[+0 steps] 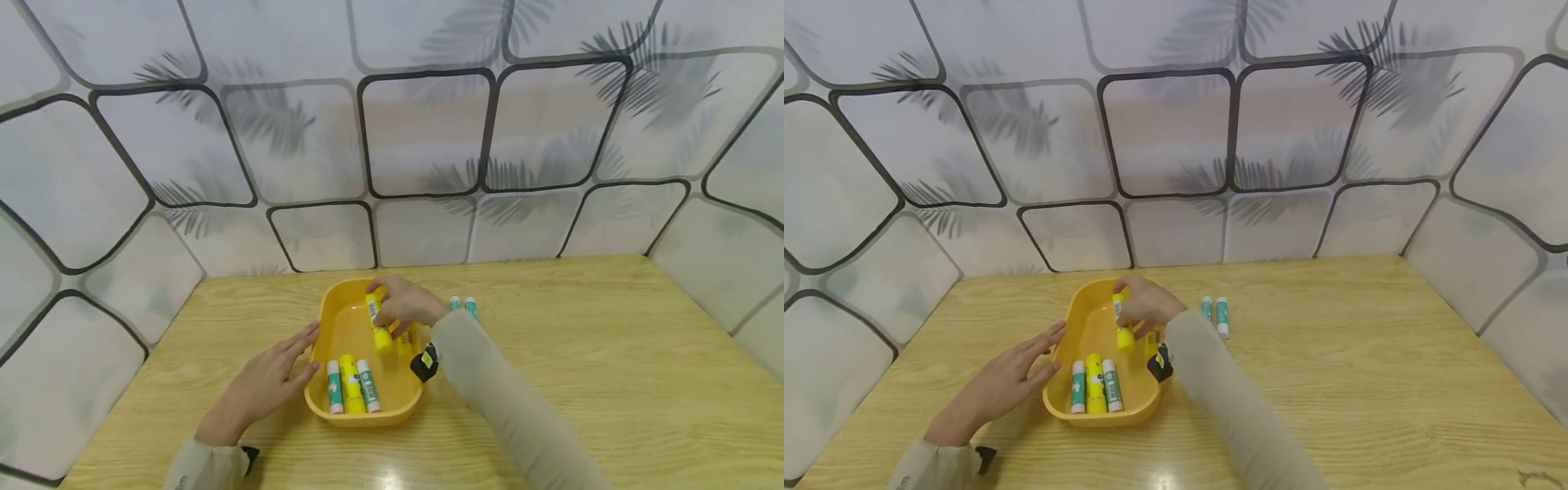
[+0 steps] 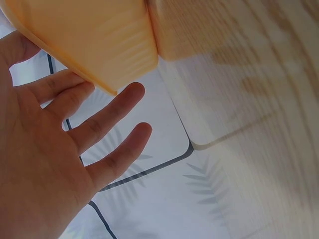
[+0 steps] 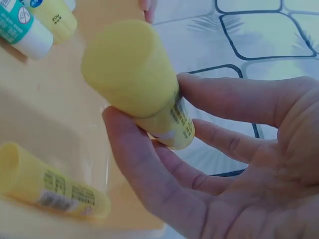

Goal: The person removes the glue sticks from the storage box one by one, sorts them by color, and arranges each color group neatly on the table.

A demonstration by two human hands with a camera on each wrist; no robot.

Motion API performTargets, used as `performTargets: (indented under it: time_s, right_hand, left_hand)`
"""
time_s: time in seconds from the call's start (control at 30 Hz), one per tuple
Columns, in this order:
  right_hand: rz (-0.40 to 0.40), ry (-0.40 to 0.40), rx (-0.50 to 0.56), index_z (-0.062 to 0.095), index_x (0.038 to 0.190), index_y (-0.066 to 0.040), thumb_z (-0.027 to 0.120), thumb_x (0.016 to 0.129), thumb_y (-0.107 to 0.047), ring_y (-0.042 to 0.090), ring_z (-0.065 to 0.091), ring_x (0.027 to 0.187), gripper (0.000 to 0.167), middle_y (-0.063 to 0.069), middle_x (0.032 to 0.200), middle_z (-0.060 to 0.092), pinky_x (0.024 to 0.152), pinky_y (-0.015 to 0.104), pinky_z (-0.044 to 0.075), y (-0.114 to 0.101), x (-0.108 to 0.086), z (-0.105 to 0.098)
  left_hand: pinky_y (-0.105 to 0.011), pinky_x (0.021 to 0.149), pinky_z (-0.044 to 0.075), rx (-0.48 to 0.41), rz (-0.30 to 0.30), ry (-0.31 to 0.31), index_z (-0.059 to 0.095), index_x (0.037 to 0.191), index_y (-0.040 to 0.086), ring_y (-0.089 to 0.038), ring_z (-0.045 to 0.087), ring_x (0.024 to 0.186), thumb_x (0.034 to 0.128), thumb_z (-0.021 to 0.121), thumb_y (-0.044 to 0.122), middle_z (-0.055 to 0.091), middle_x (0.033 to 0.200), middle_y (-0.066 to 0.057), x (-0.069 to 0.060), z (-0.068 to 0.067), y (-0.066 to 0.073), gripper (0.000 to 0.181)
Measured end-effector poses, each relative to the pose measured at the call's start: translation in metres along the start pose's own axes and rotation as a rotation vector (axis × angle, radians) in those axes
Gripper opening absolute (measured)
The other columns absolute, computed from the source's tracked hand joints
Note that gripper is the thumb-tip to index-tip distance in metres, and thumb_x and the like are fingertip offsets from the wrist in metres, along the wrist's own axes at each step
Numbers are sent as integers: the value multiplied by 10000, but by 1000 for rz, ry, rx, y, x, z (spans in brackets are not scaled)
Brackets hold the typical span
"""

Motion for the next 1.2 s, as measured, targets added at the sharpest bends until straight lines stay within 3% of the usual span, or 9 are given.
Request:
performTargets:
  time_s: [0.27,0.63,1.2]
  right_hand:
    - [-11,23,-17,469,1465,-42,685,886,65,273,669,875,627,231,1272,520,667,368,627,1,-8,-9]
    - [-43,22,2,456,1461,-24,683,892,63,281,663,875,619,240,1237,525,693,402,628,6,-22,-23]
    - [-76,58,63,430,1476,-20,676,868,35,326,651,919,658,281,1348,433,709,416,625,29,-46,-45]
  left_hand:
    - [-600,1024,456,-4,-3,6,480,1482,-29,-413,520,1311,1040,589,254,413,1573,-144,-2,0,-2,536]
    - [-598,1009,470,-7,-4,9,477,1484,-28,-373,602,1219,1038,593,249,413,1571,-148,-1,1,-2,538]
    - [-604,1019,458,-3,10,0,473,1480,-44,-427,515,1308,1040,588,239,410,1571,-159,-1,2,-1,535]
Point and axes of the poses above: each hand's wrist, its own x-axis towards the middle knuckle, its own z-axis out of the palm, y = z × x, the point moved 1 cm from there along x, towards the middle knuckle
